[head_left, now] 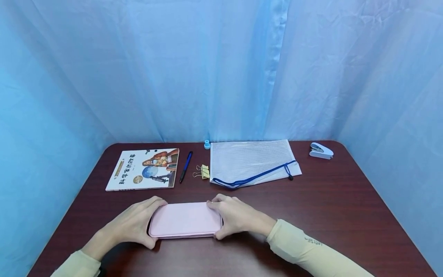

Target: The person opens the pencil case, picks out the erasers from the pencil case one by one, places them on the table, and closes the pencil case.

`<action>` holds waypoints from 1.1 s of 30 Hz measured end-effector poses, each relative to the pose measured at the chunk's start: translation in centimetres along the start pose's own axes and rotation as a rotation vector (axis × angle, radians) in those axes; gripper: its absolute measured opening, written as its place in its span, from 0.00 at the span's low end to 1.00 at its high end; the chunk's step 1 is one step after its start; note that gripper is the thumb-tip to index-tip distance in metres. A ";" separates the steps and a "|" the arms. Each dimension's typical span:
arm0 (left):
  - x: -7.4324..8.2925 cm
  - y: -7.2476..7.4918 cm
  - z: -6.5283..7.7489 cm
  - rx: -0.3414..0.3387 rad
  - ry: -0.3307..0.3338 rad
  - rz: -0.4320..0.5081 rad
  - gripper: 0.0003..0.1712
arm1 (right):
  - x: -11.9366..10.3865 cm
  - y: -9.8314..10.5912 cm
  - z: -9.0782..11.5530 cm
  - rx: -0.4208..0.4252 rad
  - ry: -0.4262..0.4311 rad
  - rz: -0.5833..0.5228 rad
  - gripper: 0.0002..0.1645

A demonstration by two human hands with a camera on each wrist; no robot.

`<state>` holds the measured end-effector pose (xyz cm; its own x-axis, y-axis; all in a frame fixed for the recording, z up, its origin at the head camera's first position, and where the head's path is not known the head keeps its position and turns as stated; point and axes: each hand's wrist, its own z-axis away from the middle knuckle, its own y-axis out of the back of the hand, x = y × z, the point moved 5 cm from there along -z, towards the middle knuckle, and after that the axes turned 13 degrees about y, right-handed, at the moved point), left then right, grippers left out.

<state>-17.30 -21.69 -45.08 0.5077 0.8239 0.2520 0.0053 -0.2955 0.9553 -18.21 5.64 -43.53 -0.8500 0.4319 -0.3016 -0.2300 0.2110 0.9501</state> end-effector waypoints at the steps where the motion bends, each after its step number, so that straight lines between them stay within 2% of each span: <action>1: 0.0 0.0 0.0 -0.001 -0.001 -0.001 0.54 | 0.1 0.1 0.0 -0.001 0.001 -0.009 0.52; 15: -0.3 0.3 -0.2 -0.018 -0.047 0.056 0.54 | 0.7 0.4 0.0 -0.030 -0.004 -0.063 0.51; 19: -0.6 0.3 -0.3 -0.052 -0.032 0.086 0.53 | 1.0 0.4 0.0 -0.048 -0.008 -0.099 0.51; 24: -1.1 0.5 -0.2 -0.100 0.008 0.171 0.52 | 1.7 0.5 0.0 -0.046 0.011 -0.164 0.51; 28: -1.7 0.6 -0.1 -0.116 0.030 0.264 0.53 | 2.5 0.6 0.1 -0.027 0.015 -0.305 0.50; 30: -2.0 0.5 0.1 -0.129 0.048 0.324 0.56 | 3.0 0.6 0.2 -0.017 -0.013 -0.441 0.49; 33: -2.5 0.3 0.4 -0.152 0.096 0.427 0.61 | 3.7 0.4 0.5 0.005 -0.071 -0.583 0.46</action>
<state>-18.28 -24.05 -45.45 0.3551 0.6866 0.6345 -0.3173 -0.5499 0.7726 -21.22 7.76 -44.34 -0.5498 0.3006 -0.7794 -0.6477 0.4358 0.6250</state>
